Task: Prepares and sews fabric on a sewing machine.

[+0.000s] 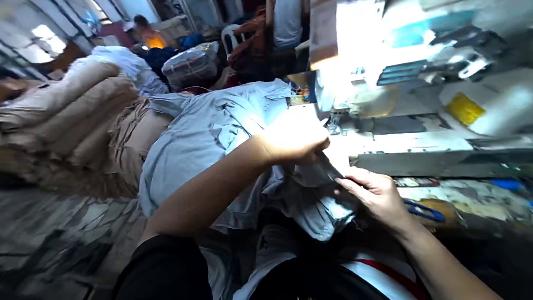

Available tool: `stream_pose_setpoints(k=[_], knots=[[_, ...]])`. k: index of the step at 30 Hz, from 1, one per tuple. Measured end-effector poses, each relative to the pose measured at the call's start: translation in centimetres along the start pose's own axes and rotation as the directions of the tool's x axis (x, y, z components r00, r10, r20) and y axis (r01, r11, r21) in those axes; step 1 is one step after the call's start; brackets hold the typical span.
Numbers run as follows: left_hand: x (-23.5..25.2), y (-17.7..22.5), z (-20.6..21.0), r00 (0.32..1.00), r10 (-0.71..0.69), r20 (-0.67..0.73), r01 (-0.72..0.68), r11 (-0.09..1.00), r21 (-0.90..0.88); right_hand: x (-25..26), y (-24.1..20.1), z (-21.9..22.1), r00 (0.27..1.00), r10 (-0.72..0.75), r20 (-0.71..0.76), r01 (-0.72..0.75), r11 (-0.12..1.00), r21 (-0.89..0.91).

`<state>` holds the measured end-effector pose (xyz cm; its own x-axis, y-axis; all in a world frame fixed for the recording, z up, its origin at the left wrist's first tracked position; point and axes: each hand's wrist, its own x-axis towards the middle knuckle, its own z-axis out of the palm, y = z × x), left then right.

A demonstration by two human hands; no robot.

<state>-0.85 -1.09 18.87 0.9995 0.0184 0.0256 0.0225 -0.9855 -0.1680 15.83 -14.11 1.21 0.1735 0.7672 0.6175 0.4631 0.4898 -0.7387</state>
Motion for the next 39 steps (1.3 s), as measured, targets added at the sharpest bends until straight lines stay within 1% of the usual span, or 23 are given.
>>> stream_pose_setpoints(k=[1,3,5,8,11,13,16,21,25,29,32,34,37,39], knots=[[0.0,-0.7,0.2,0.999,0.003,-0.046,-0.003,1.0,0.001,-0.1,0.1,0.2,1.0,0.019,-0.023,-0.018,0.999,0.037],[0.1,-1.2,-0.1,0.999,0.013,-0.038,-0.014,1.0,-0.023,-0.2,0.6,0.5,0.997,0.042,-0.058,-0.036,0.994,0.102],[0.5,-1.5,0.1,1.0,0.025,-0.015,-0.026,0.999,-0.039,-0.5,0.8,0.6,0.996,0.037,-0.081,-0.028,0.993,0.117],[0.8,-2.3,0.3,0.999,0.023,-0.034,-0.023,1.0,-0.007,-0.7,0.9,0.7,0.994,0.015,-0.112,-0.006,0.997,0.073],[0.6,-2.6,-0.2,0.995,0.064,-0.071,-0.062,0.998,0.021,-0.4,1.2,0.9,0.993,-0.019,-0.115,0.023,0.999,0.036],[0.5,-3.2,0.1,0.985,0.113,-0.126,-0.111,0.993,0.03,-0.1,1.6,1.0,0.994,-0.037,-0.102,0.038,0.999,0.002],[0.5,-4.3,0.7,0.976,0.152,-0.154,-0.146,0.988,0.05,0.4,2.3,0.9,0.994,-0.055,-0.091,0.056,0.998,-0.001],[0.6,-4.7,0.5,0.982,0.108,-0.153,-0.102,0.994,0.046,1.1,2.8,0.8,0.995,-0.06,-0.075,0.063,0.997,0.036],[0.6,-4.4,0.3,0.982,0.094,-0.166,-0.091,0.996,0.025,1.3,2.6,0.6,0.997,-0.051,-0.052,0.052,0.998,0.02],[0.6,-5.0,0.7,0.984,0.07,-0.164,-0.067,0.998,0.021,1.3,2.5,0.4,0.998,-0.051,-0.035,0.051,0.999,0.009],[0.5,-4.0,0.2,0.981,0.099,-0.168,-0.097,0.995,0.022,1.4,2.5,0.5,0.996,-0.071,-0.054,0.071,0.997,0.004],[0.6,-4.1,0.3,0.976,0.112,-0.186,-0.109,0.994,0.029,1.4,2.5,0.5,0.994,-0.082,-0.066,0.081,0.997,-0.008],[0.5,-4.6,0.5,0.975,0.089,-0.202,-0.081,0.996,0.049,1.5,2.4,0.5,0.992,-0.1,-0.071,0.096,0.994,-0.053],[0.3,-3.8,0.3,0.973,0.097,-0.208,-0.091,0.995,0.038,1.6,2.4,0.5,0.989,-0.119,-0.083,0.114,0.992,-0.06]])
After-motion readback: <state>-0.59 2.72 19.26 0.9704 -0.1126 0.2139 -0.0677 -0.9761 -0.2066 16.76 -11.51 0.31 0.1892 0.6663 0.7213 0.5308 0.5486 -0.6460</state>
